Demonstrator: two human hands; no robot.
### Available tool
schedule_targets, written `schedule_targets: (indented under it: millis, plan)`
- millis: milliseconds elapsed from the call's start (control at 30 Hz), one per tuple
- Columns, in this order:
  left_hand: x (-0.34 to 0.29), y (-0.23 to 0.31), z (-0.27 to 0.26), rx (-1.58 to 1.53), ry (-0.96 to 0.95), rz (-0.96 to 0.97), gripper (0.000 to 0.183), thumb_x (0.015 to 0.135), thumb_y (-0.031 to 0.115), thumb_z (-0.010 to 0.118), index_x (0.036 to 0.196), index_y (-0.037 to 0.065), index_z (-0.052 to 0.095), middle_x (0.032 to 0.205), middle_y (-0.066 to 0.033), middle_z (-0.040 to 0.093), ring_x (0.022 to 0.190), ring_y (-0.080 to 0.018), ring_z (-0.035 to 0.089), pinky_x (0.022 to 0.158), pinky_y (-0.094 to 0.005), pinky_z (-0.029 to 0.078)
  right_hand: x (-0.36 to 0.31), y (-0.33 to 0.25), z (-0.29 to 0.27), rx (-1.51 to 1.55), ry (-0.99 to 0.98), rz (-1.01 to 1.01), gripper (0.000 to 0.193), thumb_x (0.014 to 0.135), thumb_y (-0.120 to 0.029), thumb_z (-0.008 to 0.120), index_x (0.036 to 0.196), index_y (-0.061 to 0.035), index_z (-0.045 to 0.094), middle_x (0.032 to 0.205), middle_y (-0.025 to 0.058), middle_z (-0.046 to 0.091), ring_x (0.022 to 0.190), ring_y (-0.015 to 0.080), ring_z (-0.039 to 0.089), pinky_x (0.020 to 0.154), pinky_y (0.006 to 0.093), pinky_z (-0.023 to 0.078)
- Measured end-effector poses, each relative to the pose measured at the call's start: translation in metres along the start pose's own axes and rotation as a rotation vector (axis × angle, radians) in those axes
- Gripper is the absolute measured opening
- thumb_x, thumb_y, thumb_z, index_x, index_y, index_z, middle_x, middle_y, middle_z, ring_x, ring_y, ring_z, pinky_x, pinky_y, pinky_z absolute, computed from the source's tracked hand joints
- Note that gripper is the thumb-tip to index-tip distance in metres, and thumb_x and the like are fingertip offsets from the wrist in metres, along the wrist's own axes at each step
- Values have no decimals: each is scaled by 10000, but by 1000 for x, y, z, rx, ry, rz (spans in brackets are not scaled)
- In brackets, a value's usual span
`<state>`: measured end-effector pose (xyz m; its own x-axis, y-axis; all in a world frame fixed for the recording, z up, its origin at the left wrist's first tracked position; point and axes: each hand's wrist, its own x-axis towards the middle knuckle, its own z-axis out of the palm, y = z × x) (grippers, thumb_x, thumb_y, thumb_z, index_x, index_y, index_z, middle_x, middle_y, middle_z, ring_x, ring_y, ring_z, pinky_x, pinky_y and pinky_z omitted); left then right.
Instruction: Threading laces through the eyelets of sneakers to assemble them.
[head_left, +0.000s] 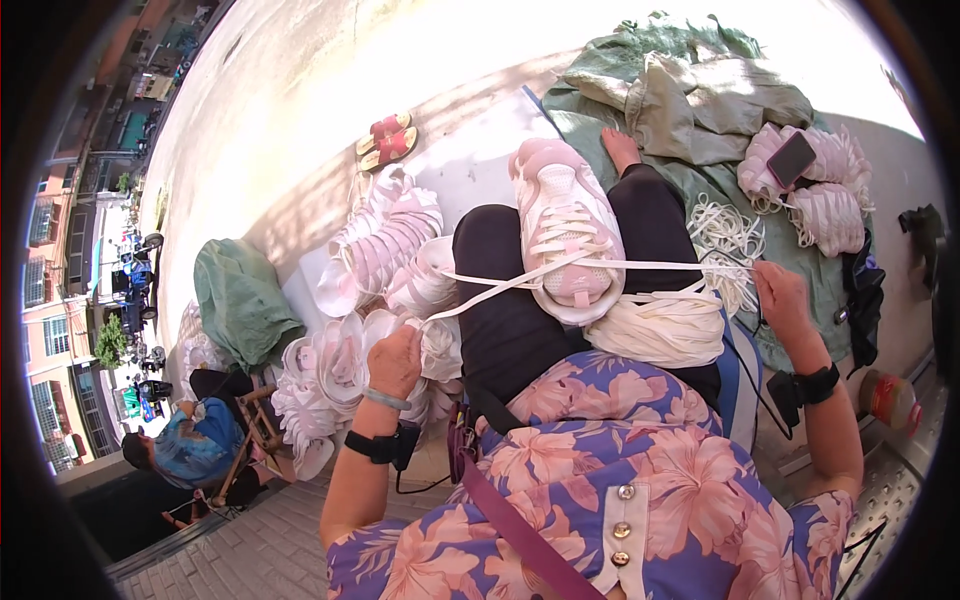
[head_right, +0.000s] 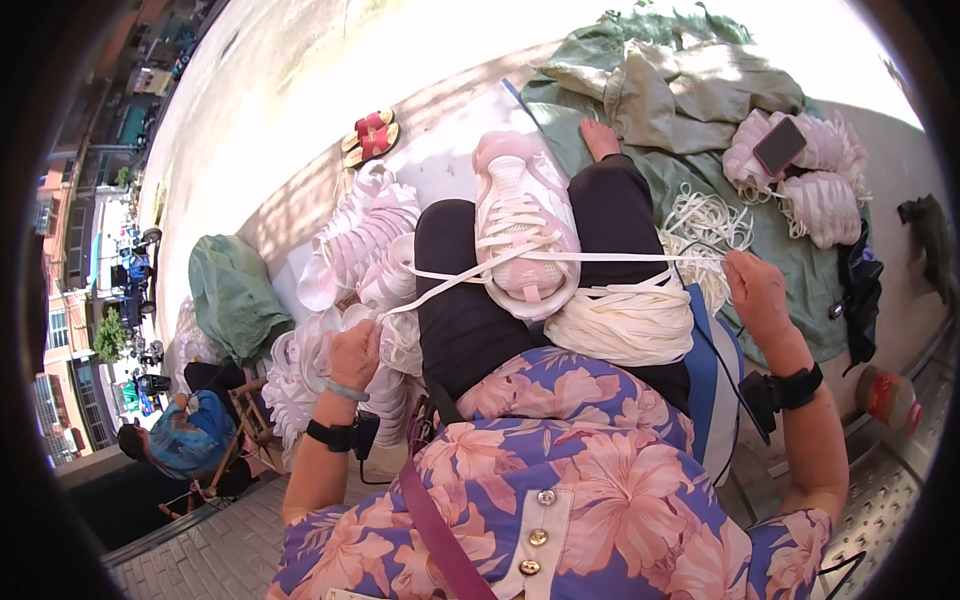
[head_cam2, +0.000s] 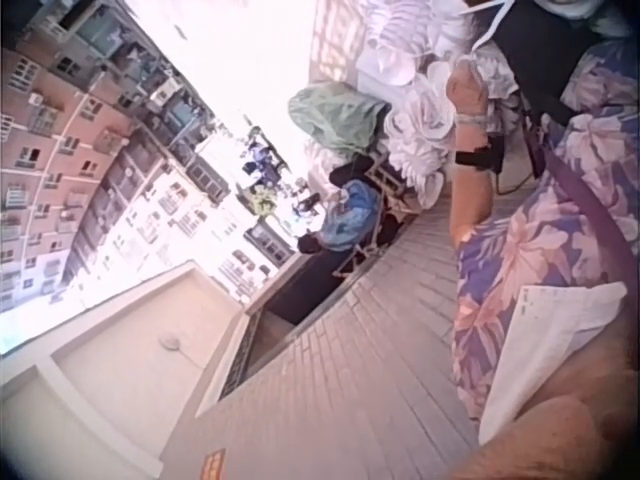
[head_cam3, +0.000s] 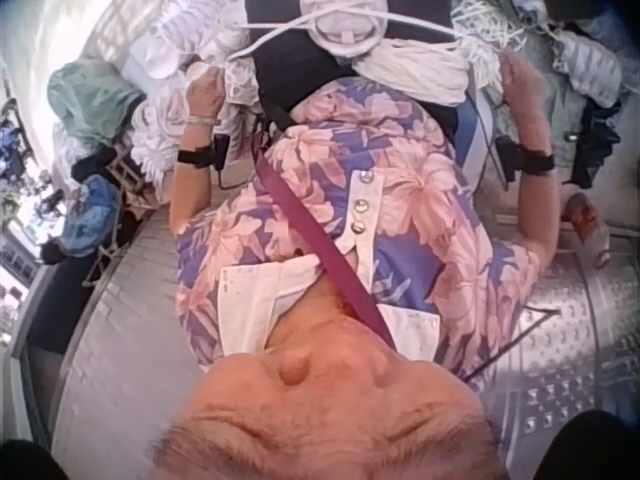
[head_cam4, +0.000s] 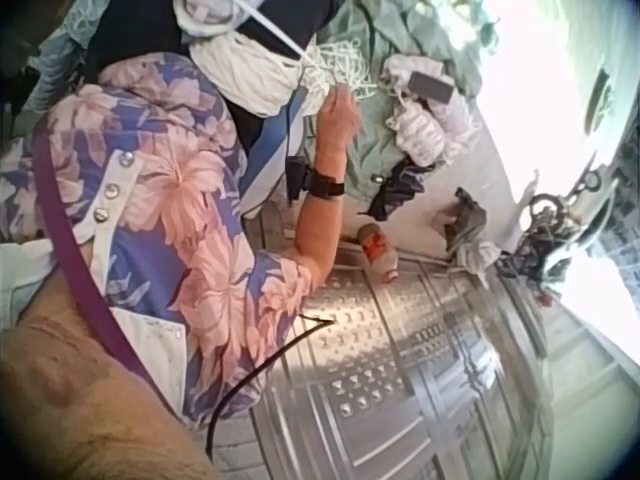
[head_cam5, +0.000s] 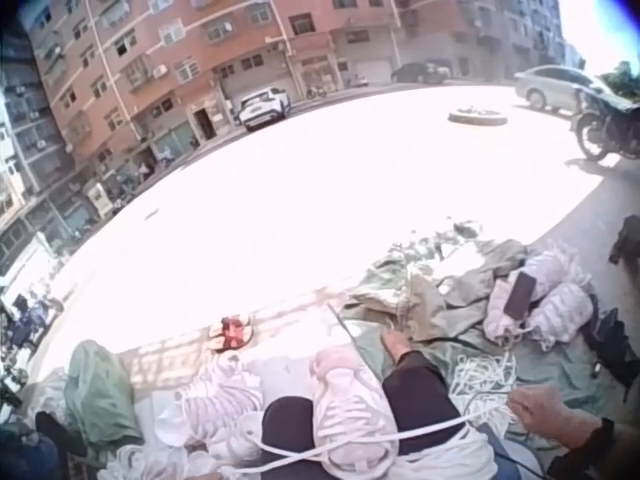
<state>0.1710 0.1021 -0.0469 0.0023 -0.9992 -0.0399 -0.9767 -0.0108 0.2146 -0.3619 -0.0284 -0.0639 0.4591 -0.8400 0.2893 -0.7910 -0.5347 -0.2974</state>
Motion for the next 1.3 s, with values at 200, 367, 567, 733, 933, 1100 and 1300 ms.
schedule_targets:
  millis: [200, 367, 567, 733, 933, 1100, 1300]
  plan:
    - [39, 92, -18, -1291, -584, -567, 168, 913, 206, 539, 830, 61, 542, 591, -43, 563, 354, -47, 430, 346, -204, 369, 42, -72, -9, 1416, -549, 962, 237, 922, -228, 519, 801, -33, 577, 489, -26, 431, 398, 47, 399, 373, 213, 295]
    - [73, 125, -2, -1393, -712, -521, 139, 924, 179, 518, 898, 43, 523, 617, -62, 576, 341, -44, 415, 357, -193, 407, 71, -110, 21, 1469, -687, 860, 218, 919, -202, 502, 812, -30, 583, 563, 3, 516, 433, 58, 446, 408, 198, 334]
    - [98, 143, 2, -1387, -697, -400, 228, 932, 200, 519, 1062, 13, 518, 681, -57, 600, 386, -48, 466, 387, -190, 438, 74, -116, 58, 1251, -422, 524, 144, 868, -127, 577, 813, -4, 627, 699, 10, 596, 613, 69, 551, 554, 213, 417]
    - [135, 148, -20, -1416, -303, -211, 256, 939, 185, 511, 1137, 23, 513, 812, -69, 644, 644, -97, 615, 590, -220, 508, 73, -109, 77, 1213, -93, 498, 101, 829, -76, 640, 874, 14, 645, 724, 15, 594, 623, 61, 506, 548, 223, 407]
    - [138, 145, -44, -1178, 135, 4, 216, 940, 168, 515, 1054, -1, 587, 899, -69, 660, 787, -123, 614, 749, -244, 479, 79, -117, 62, 1333, -69, 767, 121, 865, -130, 631, 893, -14, 654, 717, -21, 589, 606, 39, 496, 528, 191, 405]
    - [117, 117, -10, -434, 390, 258, 177, 912, 146, 565, 942, -13, 638, 783, -24, 631, 697, -88, 542, 672, -230, 433, 77, -117, 63, 1456, -3, 830, 105, 867, -136, 626, 885, -35, 648, 687, -30, 581, 589, 19, 504, 501, 171, 422]
    - [93, 134, 1, -669, 199, -88, 176, 912, 158, 567, 828, 8, 608, 673, 28, 515, 600, -36, 440, 503, -227, 371, 78, -120, 65, 1372, 38, 807, 68, 864, -101, 613, 831, -42, 617, 666, -28, 575, 572, 21, 520, 510, 170, 438]
